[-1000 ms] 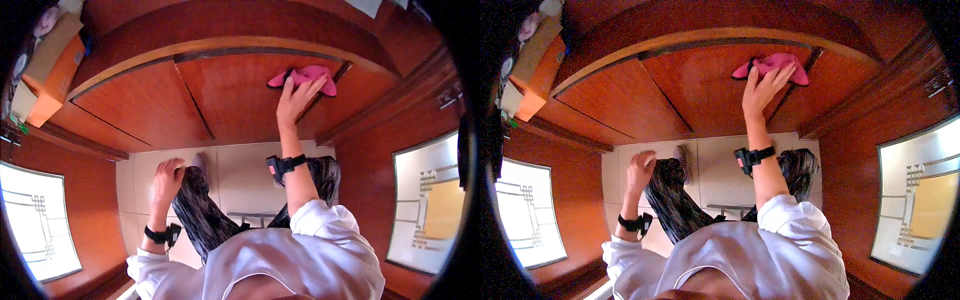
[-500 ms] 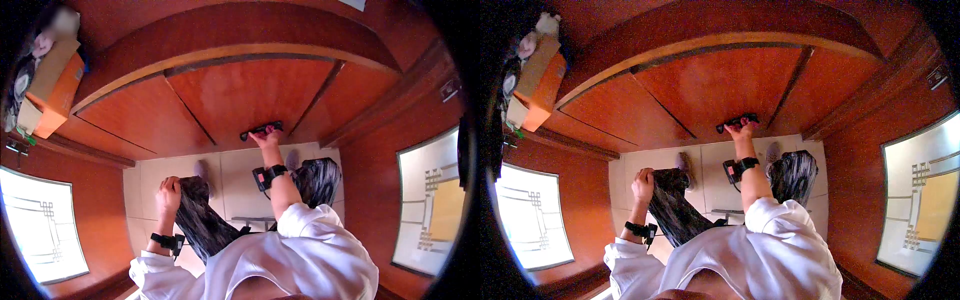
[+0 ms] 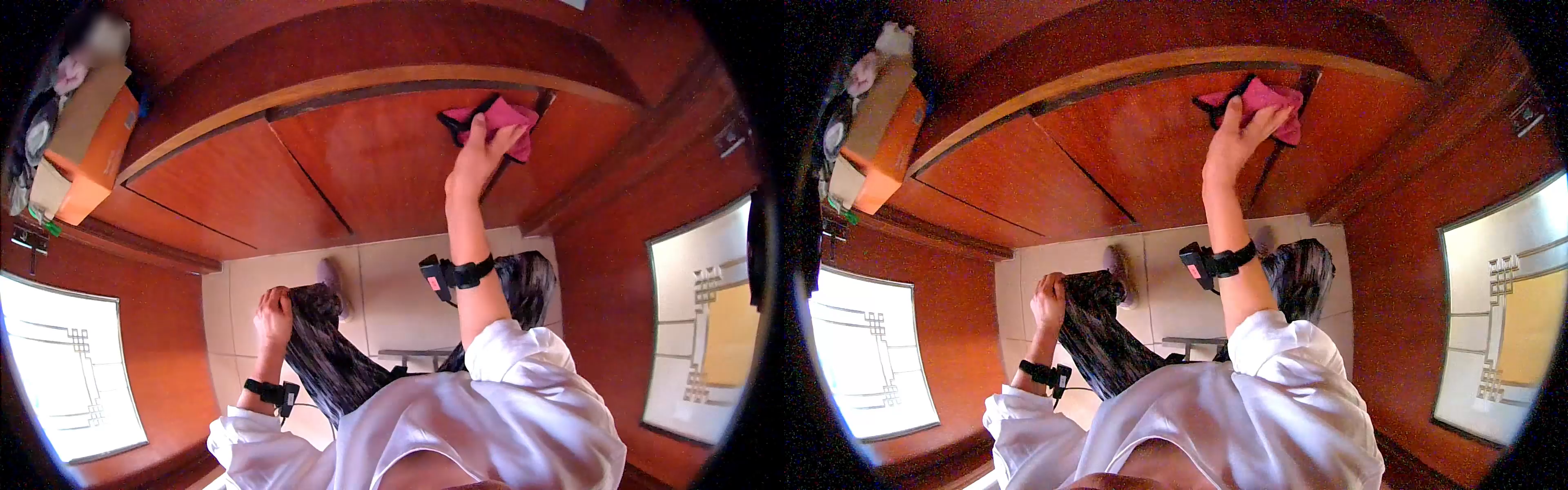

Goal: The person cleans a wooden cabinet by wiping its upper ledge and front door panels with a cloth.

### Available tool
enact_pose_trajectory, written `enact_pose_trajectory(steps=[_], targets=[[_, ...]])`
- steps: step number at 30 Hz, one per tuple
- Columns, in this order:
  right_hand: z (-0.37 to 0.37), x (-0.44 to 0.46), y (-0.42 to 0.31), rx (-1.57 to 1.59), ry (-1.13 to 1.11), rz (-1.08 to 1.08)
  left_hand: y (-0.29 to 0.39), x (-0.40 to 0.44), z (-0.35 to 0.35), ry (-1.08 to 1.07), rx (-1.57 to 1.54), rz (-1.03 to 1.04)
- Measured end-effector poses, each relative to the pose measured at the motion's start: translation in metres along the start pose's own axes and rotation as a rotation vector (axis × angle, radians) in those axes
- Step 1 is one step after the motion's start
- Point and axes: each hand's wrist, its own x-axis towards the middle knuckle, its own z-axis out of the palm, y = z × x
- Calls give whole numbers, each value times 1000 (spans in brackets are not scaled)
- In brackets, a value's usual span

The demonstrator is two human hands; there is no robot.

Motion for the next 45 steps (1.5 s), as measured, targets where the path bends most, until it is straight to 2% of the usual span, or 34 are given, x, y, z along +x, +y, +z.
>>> enact_pose_trajectory(steps=[1,2,5,9,10,11,12,13,15,17,18,19,20,22,26,28,29,31,32,33,35,40,42,43,45], targets=[[1,0,2,-212,2,-130,1,0,0,-2,5,-3],[2,4,30,-339,37,-393,4,0,-3,-12,-5,-1],[-8,-9,78,-405,33,-486,3,5,0,-19,-26,19],[-26,-37,109,-421,-37,-219,5,10,0,-88,-41,99],[-28,-41,111,-324,-15,-205,9,14,0,-87,-37,102],[-27,-44,119,-318,-9,-206,17,21,-3,-2,-7,241],[-24,-49,132,-202,143,25,27,30,-8,85,23,382],[-23,-52,143,-81,290,256,38,40,-16,154,106,414],[-32,-48,115,91,236,374,69,65,-43,310,198,517],[-46,-25,126,391,313,1098,115,94,-79,484,208,662],[-53,-15,134,455,309,1185,140,108,-95,568,208,738],[-56,-7,132,463,314,1187,162,122,-108,623,215,802],[-57,0,129,524,208,1154,183,135,-120,683,220,867],[-50,6,88,460,113,987,225,149,-139,637,261,934],[-36,17,29,400,57,822,277,185,-131,547,297,1072],[-28,26,16,421,85,530,296,199,-118,366,364,1187],[-24,26,10,422,97,530,303,205,-110,360,362,1197],[-17,27,5,182,121,110,316,217,-97,223,542,1264],[-21,24,6,89,-17,20,320,223,-92,200,461,1289],[-22,21,14,90,-10,25,324,228,-90,195,465,1294],[-19,7,41,-296,-9,-333,328,239,-89,143,409,1354],[-29,-42,116,-371,-33,-243,333,238,-84,106,309,1354],[-28,-60,146,-331,182,239,337,236,-83,85,292,1343],[-30,-65,156,-329,189,254,338,237,-82,81,263,1347],[-41,-69,169,-301,300,597,339,238,-82,58,240,1363]])
